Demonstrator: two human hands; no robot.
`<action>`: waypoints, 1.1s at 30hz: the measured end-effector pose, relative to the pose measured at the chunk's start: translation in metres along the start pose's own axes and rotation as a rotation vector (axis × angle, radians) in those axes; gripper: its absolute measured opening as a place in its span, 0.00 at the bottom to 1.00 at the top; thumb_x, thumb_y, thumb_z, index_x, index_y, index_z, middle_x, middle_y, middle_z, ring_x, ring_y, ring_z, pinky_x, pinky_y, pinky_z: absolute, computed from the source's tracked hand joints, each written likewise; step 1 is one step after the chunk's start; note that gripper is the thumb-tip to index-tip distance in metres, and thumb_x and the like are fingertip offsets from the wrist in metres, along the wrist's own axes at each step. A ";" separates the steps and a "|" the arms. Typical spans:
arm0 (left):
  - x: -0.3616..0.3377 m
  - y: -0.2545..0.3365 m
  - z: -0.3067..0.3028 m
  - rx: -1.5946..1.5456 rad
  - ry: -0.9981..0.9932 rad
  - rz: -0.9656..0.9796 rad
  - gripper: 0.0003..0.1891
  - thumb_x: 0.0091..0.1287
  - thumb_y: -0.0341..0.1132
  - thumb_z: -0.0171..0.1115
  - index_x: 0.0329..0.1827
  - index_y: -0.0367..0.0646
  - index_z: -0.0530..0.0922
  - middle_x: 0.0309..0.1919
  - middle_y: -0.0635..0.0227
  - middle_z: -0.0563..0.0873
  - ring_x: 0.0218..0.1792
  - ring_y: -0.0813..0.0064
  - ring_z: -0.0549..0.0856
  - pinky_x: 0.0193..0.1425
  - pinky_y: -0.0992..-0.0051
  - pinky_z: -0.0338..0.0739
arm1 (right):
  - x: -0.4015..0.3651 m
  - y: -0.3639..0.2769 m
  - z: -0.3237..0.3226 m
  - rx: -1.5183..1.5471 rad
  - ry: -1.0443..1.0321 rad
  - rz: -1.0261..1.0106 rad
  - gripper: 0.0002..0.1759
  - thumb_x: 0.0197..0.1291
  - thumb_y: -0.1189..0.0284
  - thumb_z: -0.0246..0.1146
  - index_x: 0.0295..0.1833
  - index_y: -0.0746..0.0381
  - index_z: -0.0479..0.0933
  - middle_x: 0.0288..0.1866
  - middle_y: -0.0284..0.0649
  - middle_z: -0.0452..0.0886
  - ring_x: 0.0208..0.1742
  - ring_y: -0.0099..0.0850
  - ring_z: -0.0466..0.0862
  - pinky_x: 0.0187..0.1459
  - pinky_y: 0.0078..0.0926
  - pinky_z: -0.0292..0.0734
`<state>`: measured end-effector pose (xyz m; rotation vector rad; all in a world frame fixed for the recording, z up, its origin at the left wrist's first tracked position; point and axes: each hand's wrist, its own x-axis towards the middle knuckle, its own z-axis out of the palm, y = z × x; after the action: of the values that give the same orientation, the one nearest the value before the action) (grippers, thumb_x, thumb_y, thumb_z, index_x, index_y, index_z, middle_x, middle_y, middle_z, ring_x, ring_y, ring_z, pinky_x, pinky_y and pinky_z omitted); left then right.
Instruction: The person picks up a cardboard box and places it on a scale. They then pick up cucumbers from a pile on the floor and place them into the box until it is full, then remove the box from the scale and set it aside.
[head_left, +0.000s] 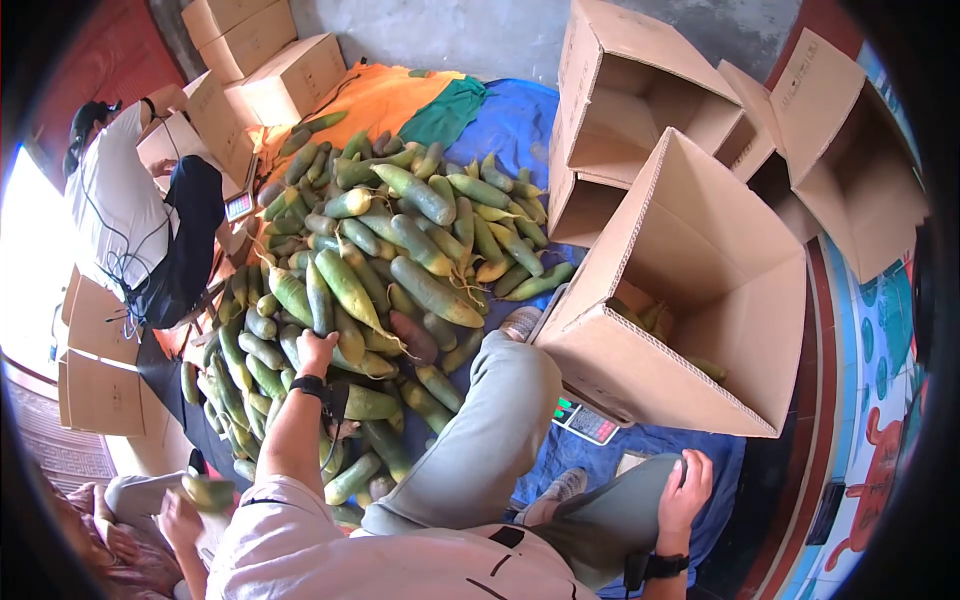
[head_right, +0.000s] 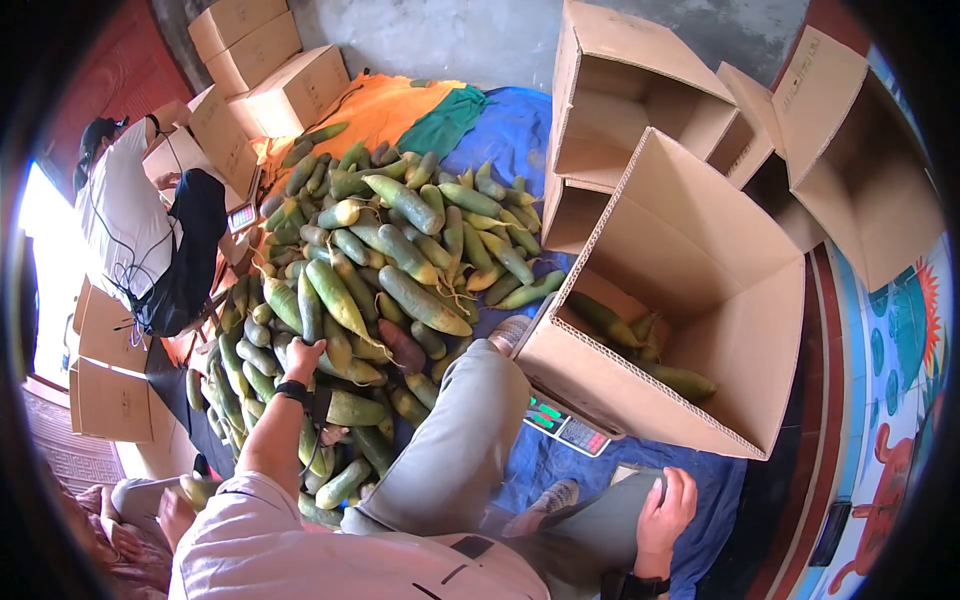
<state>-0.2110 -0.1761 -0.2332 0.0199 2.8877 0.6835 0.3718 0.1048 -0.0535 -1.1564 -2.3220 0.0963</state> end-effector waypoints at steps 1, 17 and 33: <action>-0.005 0.005 -0.006 -0.118 -0.007 0.000 0.26 0.53 0.47 0.72 0.44 0.32 0.78 0.38 0.51 0.84 0.41 0.53 0.84 0.47 0.61 0.78 | 0.000 0.000 -0.001 -0.001 -0.002 0.006 0.11 0.56 0.78 0.59 0.45 0.67 0.77 0.45 0.49 0.78 0.47 0.47 0.78 0.50 0.41 0.74; -0.134 0.097 -0.131 -1.396 -0.458 0.297 0.21 0.64 0.48 0.64 0.47 0.40 0.78 0.38 0.71 0.83 0.40 0.77 0.82 0.48 0.71 0.76 | 0.007 -0.010 -0.015 0.171 0.088 -0.037 0.10 0.54 0.81 0.59 0.44 0.68 0.77 0.44 0.48 0.78 0.44 0.45 0.80 0.47 0.39 0.76; -0.279 0.201 -0.138 -0.895 -1.772 1.008 0.30 0.69 0.54 0.53 0.58 0.31 0.73 0.48 0.63 0.78 0.52 0.71 0.74 0.60 0.73 0.65 | 0.060 -0.112 -0.111 0.092 -0.030 -0.521 0.37 0.46 0.45 0.70 0.53 0.62 0.75 0.49 0.48 0.79 0.45 0.46 0.79 0.45 0.41 0.75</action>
<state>0.0346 -0.0725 0.0237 1.2068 0.6406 1.0983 0.3169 0.0610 0.0995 -0.4820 -2.5369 0.0292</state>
